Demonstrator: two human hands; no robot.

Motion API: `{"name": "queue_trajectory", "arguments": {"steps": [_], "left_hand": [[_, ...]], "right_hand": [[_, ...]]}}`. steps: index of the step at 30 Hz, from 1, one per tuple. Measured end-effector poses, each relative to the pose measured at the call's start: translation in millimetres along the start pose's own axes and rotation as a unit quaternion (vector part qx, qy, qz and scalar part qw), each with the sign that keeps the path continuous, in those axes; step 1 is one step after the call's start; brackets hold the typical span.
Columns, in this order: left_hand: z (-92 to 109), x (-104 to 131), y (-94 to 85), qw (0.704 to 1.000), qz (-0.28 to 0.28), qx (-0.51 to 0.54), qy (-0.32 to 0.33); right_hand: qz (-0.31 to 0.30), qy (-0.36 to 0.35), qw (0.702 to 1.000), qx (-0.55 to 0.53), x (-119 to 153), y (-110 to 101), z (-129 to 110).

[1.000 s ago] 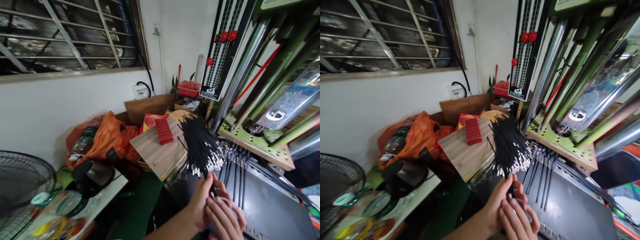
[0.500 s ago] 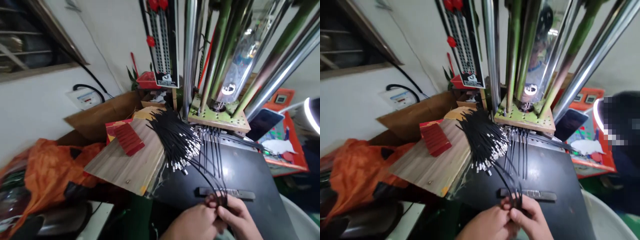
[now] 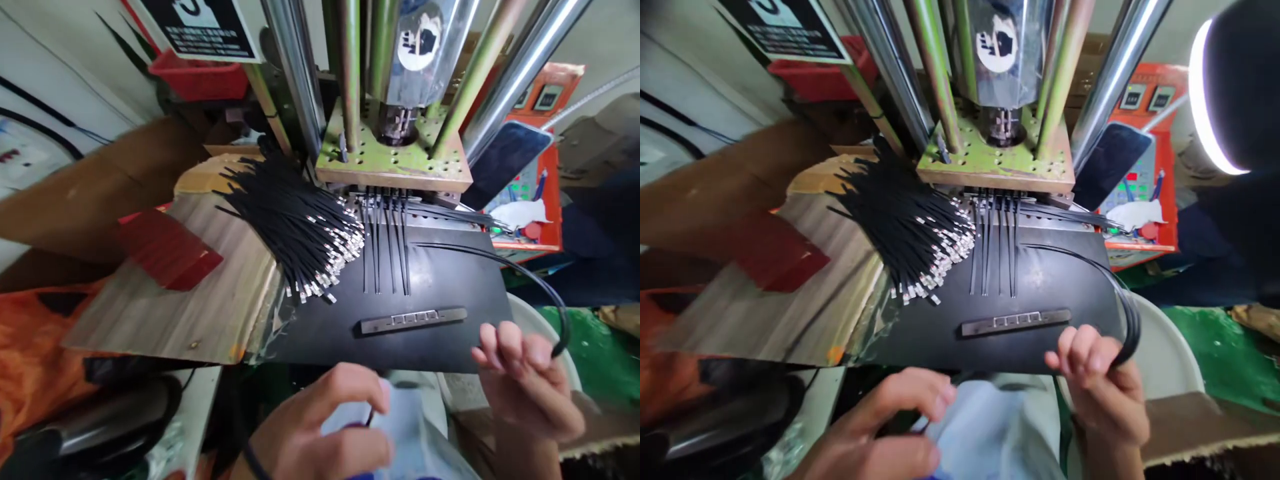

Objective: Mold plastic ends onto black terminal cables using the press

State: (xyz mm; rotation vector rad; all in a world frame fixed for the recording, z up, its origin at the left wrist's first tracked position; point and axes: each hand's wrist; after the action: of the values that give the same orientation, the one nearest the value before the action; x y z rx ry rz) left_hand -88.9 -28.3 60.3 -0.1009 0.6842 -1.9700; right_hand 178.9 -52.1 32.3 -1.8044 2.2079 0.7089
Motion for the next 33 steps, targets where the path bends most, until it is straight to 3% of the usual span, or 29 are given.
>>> {"name": "queue_trajectory", "arguments": {"steps": [2,4,7,10,13,17,21,25,26,28,29,31,33], "left_hand": [[-5,-16,12.8,0.996,-0.005,-0.062,0.059],[-19,-32,32.2,0.994,-0.01,-0.079,0.074],[-41,-47,60.1,0.993,0.004,-0.106,0.05],[-46,-48,71.8,0.991,0.013,-0.13,0.005],[-34,-46,68.5,0.982,-0.032,-0.185,-0.018],[-13,-53,60.8,0.96,-0.109,-0.254,-0.054],[-3,-63,63.7,0.945,-0.112,-0.294,-0.083],[-12,-54,61.6,0.957,-0.127,-0.254,-0.061],[-17,-50,57.3,0.963,-0.113,-0.237,-0.06],[-29,-41,44.7,0.963,-0.009,-0.245,-0.116],[-36,-39,37.4,0.944,0.055,-0.273,-0.175],[-48,-40,24.6,0.872,0.134,-0.344,-0.323],[-57,-48,17.5,0.804,0.115,-0.395,-0.429]], "right_hand": [[-0.086,-0.074,0.991,0.077,3,-2,4],[-0.163,-0.106,0.967,0.162,3,-3,14],[-0.219,-0.121,0.929,0.271,3,0,31],[-0.253,-0.119,0.901,0.331,5,2,42],[-0.264,-0.113,0.894,0.344,6,-1,46],[-0.303,-0.159,0.876,0.339,3,-9,50],[-0.312,-0.208,0.853,0.363,1,-10,53],[-0.273,-0.194,0.853,0.4,3,-2,56],[-0.264,-0.18,0.857,0.404,3,2,56],[-0.245,-0.161,0.864,0.409,4,9,54],[-0.236,-0.152,0.865,0.417,5,14,53],[-0.234,-0.14,0.854,0.443,3,22,49],[-0.243,-0.135,0.834,0.477,1,27,46]]}}
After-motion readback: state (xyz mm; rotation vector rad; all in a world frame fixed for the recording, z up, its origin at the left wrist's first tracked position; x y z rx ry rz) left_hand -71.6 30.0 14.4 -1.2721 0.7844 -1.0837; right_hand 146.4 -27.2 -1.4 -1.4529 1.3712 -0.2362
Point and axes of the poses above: each hand's wrist, its own x-axis away from the middle knuckle, its own y-axis out of the palm, z = x × y, and after that the axes turned 11 degrees about -y, right-handed
